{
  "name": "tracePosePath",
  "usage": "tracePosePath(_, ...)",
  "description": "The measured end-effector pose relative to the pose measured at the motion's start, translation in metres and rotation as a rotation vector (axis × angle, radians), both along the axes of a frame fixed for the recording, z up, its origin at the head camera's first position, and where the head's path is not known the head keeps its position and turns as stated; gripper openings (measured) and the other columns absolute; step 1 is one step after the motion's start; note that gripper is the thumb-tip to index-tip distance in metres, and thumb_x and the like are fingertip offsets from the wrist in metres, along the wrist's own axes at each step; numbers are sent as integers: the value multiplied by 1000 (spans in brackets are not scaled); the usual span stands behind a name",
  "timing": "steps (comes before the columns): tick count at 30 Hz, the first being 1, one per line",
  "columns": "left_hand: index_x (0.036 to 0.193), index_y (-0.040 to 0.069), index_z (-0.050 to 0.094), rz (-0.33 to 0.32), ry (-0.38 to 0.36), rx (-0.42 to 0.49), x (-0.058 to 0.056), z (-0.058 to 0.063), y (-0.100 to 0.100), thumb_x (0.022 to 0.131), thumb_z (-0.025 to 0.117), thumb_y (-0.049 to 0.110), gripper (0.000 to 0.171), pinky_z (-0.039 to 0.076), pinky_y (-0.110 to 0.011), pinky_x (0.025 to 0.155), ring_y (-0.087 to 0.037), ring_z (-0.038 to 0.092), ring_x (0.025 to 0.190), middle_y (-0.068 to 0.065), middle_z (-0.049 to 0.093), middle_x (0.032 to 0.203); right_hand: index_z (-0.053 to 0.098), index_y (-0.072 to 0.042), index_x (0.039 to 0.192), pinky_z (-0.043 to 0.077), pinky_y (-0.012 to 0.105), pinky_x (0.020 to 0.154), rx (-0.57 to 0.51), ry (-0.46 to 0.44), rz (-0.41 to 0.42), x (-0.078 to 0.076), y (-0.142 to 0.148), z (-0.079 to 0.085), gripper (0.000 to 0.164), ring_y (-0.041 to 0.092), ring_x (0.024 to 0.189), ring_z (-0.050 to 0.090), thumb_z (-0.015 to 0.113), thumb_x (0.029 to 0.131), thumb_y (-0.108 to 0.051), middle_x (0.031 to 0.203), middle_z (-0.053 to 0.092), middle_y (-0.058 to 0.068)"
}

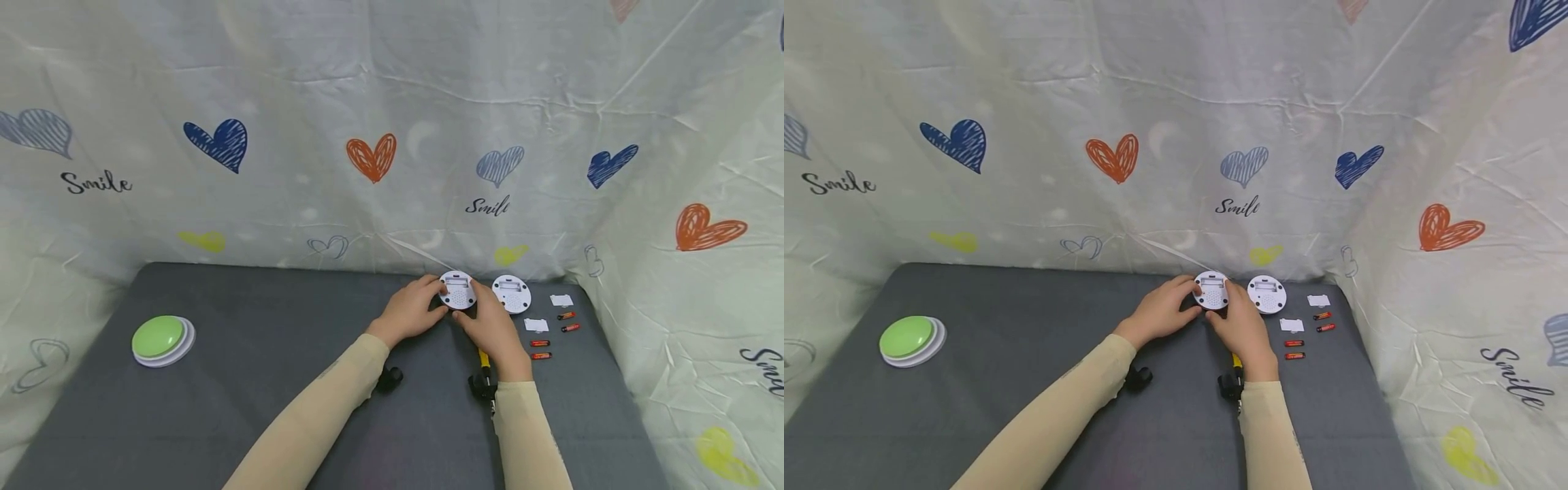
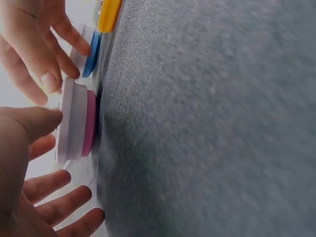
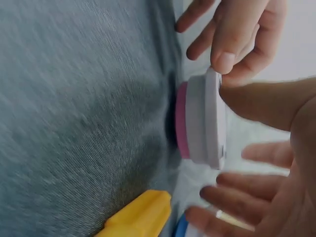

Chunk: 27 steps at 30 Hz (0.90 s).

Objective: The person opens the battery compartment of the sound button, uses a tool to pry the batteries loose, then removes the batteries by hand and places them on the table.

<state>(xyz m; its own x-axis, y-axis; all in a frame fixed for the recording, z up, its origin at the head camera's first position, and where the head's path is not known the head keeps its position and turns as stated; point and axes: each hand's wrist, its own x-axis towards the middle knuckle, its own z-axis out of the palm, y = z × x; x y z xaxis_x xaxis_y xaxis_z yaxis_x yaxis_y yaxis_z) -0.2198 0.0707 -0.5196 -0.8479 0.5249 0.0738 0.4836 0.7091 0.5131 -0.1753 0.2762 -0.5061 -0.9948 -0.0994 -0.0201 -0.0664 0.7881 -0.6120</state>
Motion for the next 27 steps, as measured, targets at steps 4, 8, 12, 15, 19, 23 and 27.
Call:
tracePosePath(4,137,17,71,17,20,20,6,-2,-16,109,72,31,32,57,-50,105,-28,63,134,-8,60,151,39,4,166,41,63,121,46,30,-69,12,-13,7,79,44,151,46,76,104,-30,164,47,27)
tracePosePath(8,139,18,70,45,10,24,16,-2,-34,109,72,32,33,57,-50,104,-29,63,134,-8,60,151,42,3,165,45,65,116,62,56,-106,23,-26,19,77,44,148,50,74,105,-32,162,50,26)
tracePosePath(12,140,18,70,59,16,23,32,0,-55,108,73,33,35,57,-49,104,-27,65,131,-7,62,148,47,1,162,51,65,110,62,140,-80,34,-43,29,73,44,143,56,76,105,-32,157,55,26)
tracePosePath(15,138,18,71,65,36,30,47,3,-73,107,75,32,35,58,-50,103,-28,66,128,-7,64,145,51,0,161,54,63,107,72,222,-4,43,-60,32,69,43,140,58,77,105,-31,155,57,24)
tracePosePath(19,136,17,72,71,53,31,71,7,-99,106,76,32,34,57,-52,103,-30,67,127,-8,66,143,53,-4,160,55,58,107,53,288,132,55,-86,32,67,38,140,60,79,104,-29,155,59,19)
tracePosePath(23,134,16,74,93,69,45,96,9,-127,106,77,34,34,58,-53,103,-31,68,127,-8,67,142,54,-6,160,54,54,111,-10,278,255,66,-116,28,65,32,141,59,79,104,-29,155,59,14)
tracePosePath(27,131,15,75,150,98,68,118,7,-156,103,80,34,35,58,-55,102,-32,68,126,-9,67,141,53,-7,161,54,50,112,-56,205,373,75,-144,23,64,29,143,58,76,106,-33,157,58,11)
